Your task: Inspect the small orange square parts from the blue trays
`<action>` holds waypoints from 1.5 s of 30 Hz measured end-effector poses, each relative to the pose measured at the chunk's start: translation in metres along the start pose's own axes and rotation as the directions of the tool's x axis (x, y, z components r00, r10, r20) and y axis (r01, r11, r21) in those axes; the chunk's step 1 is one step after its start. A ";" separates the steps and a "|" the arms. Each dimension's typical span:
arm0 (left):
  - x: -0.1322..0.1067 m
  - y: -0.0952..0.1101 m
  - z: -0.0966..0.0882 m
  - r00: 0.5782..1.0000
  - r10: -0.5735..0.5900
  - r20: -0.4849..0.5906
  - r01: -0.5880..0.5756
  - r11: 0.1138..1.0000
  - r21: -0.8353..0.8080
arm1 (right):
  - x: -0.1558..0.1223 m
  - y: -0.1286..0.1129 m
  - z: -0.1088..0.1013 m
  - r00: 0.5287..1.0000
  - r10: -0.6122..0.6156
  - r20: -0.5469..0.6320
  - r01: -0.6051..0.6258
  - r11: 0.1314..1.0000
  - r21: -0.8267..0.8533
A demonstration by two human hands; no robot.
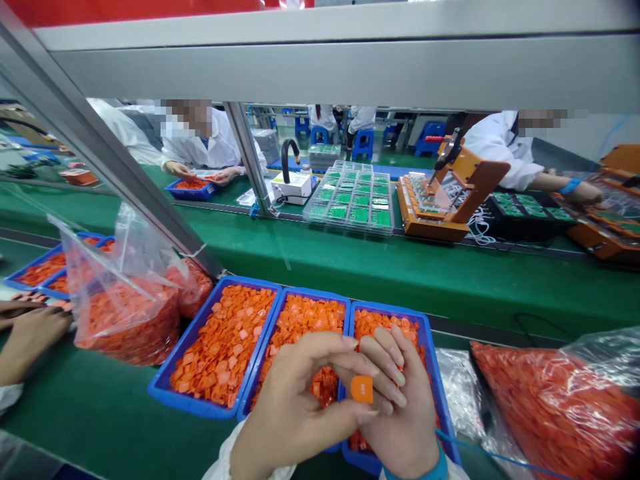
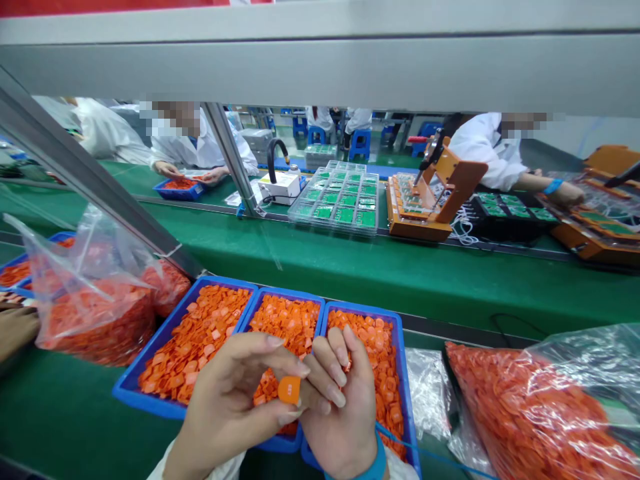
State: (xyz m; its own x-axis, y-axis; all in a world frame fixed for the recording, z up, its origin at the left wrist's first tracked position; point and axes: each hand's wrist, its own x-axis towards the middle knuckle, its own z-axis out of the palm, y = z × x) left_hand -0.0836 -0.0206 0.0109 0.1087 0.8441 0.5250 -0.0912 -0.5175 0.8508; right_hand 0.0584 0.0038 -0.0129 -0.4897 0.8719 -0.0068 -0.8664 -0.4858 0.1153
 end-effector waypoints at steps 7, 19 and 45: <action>0.001 0.001 0.000 1.000 0.000 -0.010 0.000 1.000 0.012 | 0.001 -0.001 -0.001 1.000 -0.010 -0.019 0.009 1.000 -0.024; -0.004 0.008 -0.029 0.990 -0.011 -0.139 0.039 0.979 0.199 | -0.002 -0.001 0.001 0.998 -0.012 -0.054 0.015 0.999 0.041; 0.011 -0.001 -0.020 0.915 -0.137 0.380 -0.179 0.706 0.685 | 0.009 -0.003 -0.004 0.937 -0.202 -0.287 0.188 0.979 -0.074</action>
State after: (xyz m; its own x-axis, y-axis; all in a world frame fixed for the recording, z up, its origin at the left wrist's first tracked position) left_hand -0.1017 -0.0079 0.0149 0.4881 0.7899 0.3712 0.5944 -0.6123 0.5214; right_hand 0.0564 0.0131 -0.0171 -0.3119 0.8966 -0.3144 -0.9479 -0.3162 0.0385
